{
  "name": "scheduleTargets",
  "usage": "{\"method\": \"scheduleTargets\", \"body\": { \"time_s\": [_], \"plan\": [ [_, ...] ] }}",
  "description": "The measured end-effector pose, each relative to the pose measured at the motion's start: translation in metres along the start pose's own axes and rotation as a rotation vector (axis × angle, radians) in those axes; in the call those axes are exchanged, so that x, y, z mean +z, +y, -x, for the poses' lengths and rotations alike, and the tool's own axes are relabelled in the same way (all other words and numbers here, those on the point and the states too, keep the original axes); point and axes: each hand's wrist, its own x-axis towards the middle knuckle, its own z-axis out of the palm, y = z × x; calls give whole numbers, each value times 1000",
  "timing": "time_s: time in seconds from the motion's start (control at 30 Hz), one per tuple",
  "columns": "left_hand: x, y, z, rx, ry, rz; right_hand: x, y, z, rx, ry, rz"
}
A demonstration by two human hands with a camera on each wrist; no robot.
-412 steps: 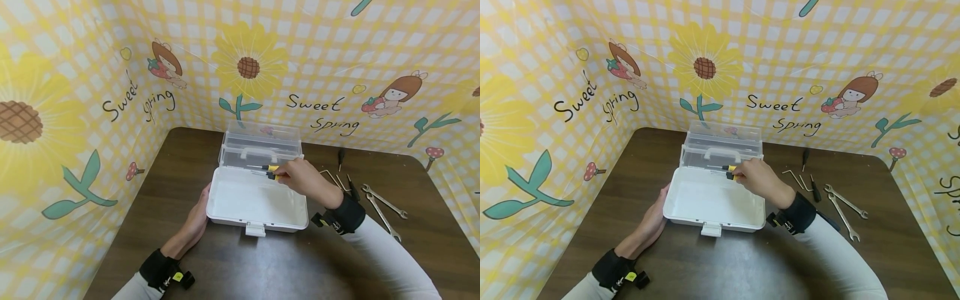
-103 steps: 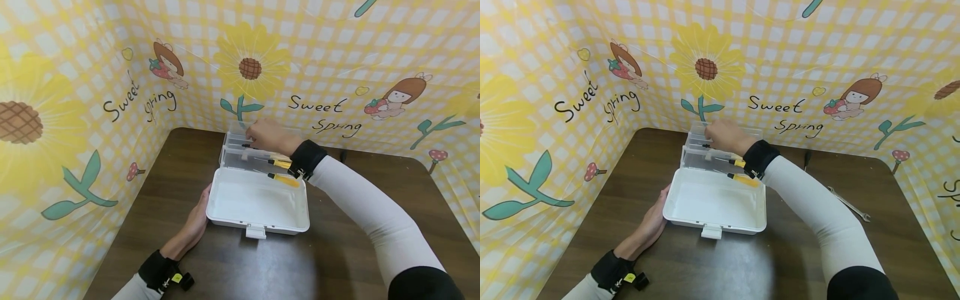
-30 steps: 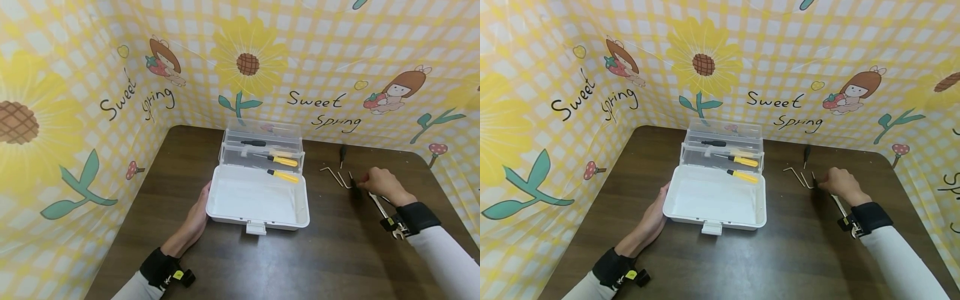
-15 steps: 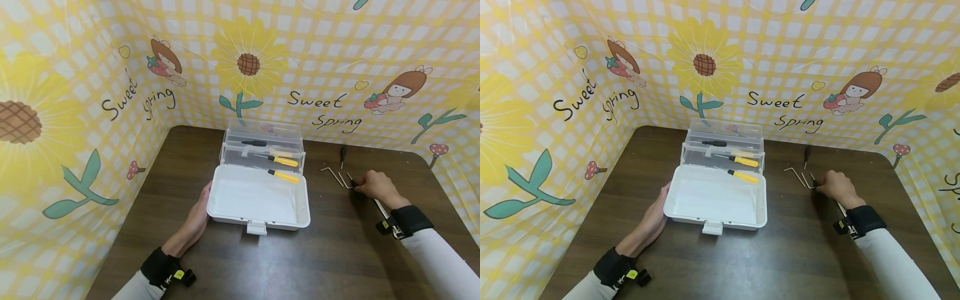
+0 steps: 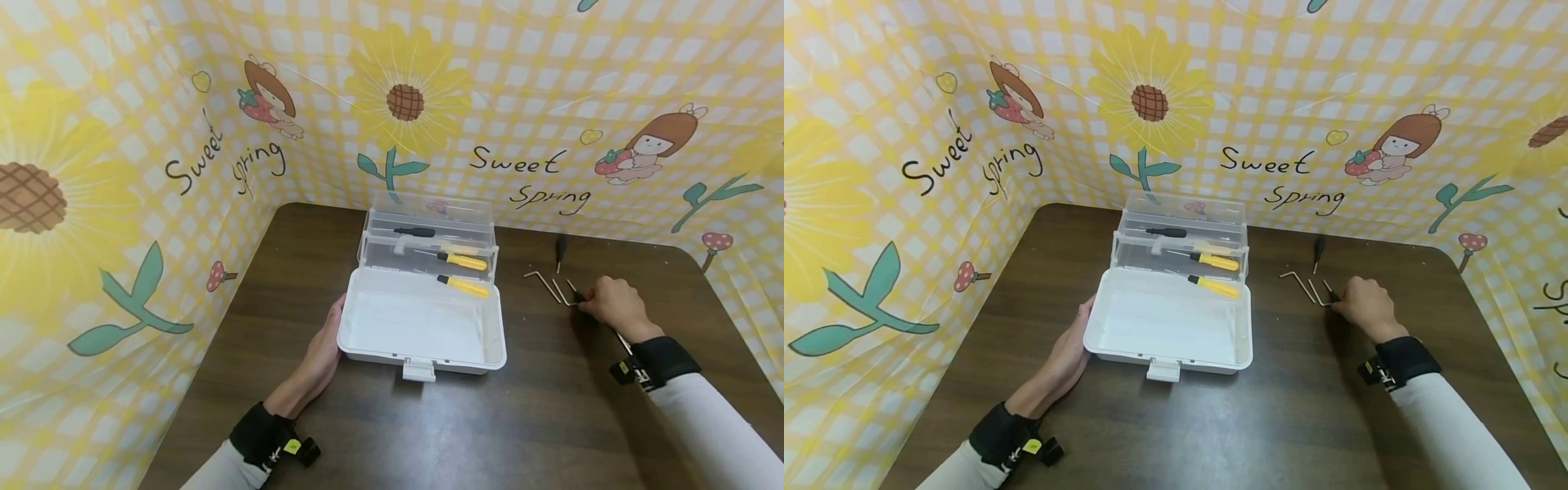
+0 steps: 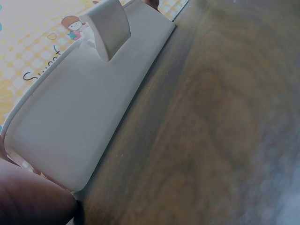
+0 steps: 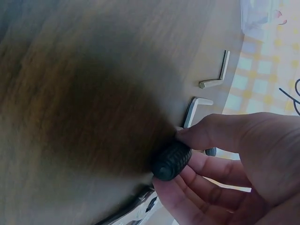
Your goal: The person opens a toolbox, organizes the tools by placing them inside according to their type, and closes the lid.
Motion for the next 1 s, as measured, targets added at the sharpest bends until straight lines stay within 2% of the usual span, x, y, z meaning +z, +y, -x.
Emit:
{"method": "scheduleTargets", "body": {
  "time_s": [0.27, 0.67, 1.0],
  "plan": [
    [0, 0, -1, 7, 1, 19, 4, -5, 1, -20, 61, 14],
    [0, 0, -2, 35, 0, 33, 5, -8, 2, -17, 59, 8],
    [-1, -1, 0, 29, -5, 27, 10, -5, 7, 2, 68, 27]
  ]
}}
